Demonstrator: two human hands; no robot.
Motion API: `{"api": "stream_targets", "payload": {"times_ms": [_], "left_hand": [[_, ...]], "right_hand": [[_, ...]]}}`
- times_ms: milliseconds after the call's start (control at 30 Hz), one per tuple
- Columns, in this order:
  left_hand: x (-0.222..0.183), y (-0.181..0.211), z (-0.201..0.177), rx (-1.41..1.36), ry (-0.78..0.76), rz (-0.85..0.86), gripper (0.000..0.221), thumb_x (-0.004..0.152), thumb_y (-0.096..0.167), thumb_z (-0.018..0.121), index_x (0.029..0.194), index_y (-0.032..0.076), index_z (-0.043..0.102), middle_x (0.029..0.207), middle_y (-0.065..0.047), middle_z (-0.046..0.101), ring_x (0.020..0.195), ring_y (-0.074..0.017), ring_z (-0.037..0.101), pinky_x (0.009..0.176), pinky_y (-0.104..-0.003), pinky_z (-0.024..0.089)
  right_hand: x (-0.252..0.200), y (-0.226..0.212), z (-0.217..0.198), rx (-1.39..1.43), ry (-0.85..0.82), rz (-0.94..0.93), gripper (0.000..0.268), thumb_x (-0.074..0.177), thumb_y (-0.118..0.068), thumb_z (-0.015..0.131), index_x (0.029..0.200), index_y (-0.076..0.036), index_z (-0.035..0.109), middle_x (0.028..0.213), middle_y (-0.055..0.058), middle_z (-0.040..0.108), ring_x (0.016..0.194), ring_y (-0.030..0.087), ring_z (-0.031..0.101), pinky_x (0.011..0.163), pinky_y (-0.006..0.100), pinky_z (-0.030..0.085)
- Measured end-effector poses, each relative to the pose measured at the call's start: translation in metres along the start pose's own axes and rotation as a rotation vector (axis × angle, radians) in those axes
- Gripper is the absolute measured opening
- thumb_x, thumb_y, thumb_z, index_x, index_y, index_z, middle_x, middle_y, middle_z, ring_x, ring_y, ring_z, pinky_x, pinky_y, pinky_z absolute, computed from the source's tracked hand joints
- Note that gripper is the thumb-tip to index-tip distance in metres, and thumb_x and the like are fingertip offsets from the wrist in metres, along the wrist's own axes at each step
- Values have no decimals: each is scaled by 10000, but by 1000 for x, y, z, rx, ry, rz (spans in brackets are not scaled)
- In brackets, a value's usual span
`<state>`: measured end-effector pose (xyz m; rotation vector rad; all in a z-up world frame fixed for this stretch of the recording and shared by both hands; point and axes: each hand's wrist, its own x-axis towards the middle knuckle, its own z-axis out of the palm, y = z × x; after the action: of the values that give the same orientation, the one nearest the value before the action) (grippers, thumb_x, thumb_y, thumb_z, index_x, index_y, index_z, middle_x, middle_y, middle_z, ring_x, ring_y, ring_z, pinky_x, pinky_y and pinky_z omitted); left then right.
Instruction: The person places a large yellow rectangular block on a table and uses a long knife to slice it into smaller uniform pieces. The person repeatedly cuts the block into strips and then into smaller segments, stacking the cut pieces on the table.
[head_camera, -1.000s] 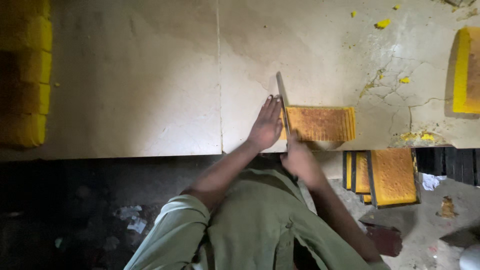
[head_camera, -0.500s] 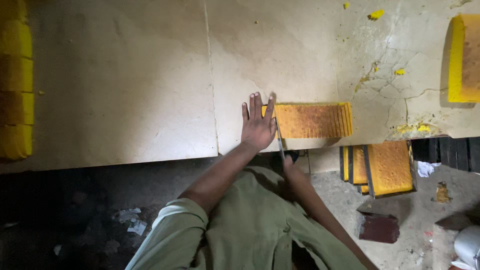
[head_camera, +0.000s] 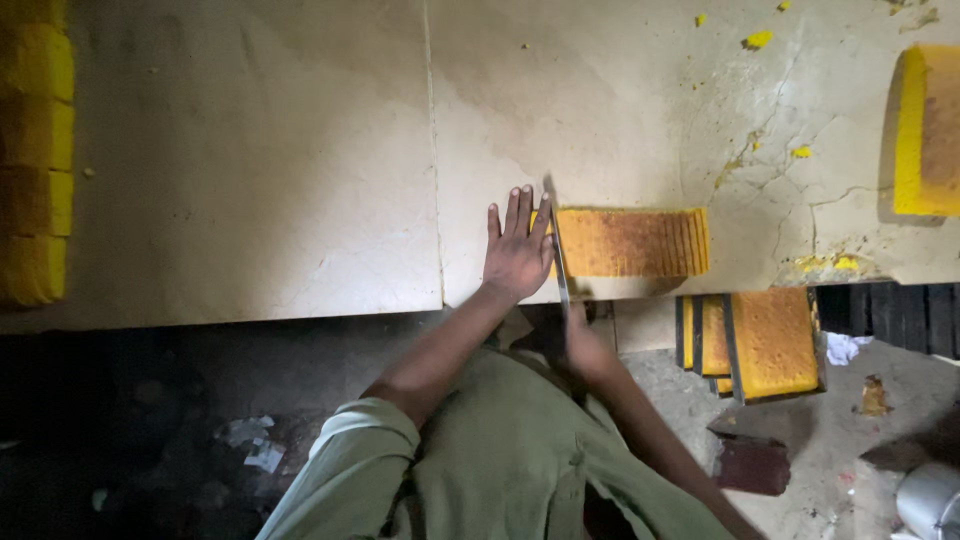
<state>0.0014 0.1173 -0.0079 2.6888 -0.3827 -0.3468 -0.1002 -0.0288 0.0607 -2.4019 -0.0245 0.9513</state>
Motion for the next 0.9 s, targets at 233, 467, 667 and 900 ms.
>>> {"api": "stream_targets", "payload": {"times_ms": [233,467,667,900], "left_hand": [[0,1,3,-3,19,1,698,1036,344,348,1643,107,97,1699,-214,105,1583,-364,51,1242,-624,36],[1,-10,-5,31,-59,53,679,1036,331,289,1642,99,86,1715,-115,107,1586,-293,50,1263,-542,50],[-5,-11,-1,87,-33,27,696,1028,350,317,1639,94,104,1714,-98,118,1587,-282,63,1271,-538,72],[-4,-12,3,90,25,40,704,1040,340,360,1644,81,108,1723,-86,139,1597,-292,76,1272,-549,90]], "right_hand": [[14,53,52,-73,38,24,673,905,-153,689,1393,49,272,954,331,706,898,501,704,762,544,566],[74,-4,-24,-11,143,-8,893,775,-160,821,1384,149,245,994,316,697,955,435,712,821,489,589],[21,0,16,-123,-61,149,1119,818,-230,809,1569,122,57,1119,298,666,1003,428,714,869,462,582],[-2,17,43,24,7,25,870,795,-182,739,1450,44,213,1029,299,684,975,462,691,833,513,564]]}}
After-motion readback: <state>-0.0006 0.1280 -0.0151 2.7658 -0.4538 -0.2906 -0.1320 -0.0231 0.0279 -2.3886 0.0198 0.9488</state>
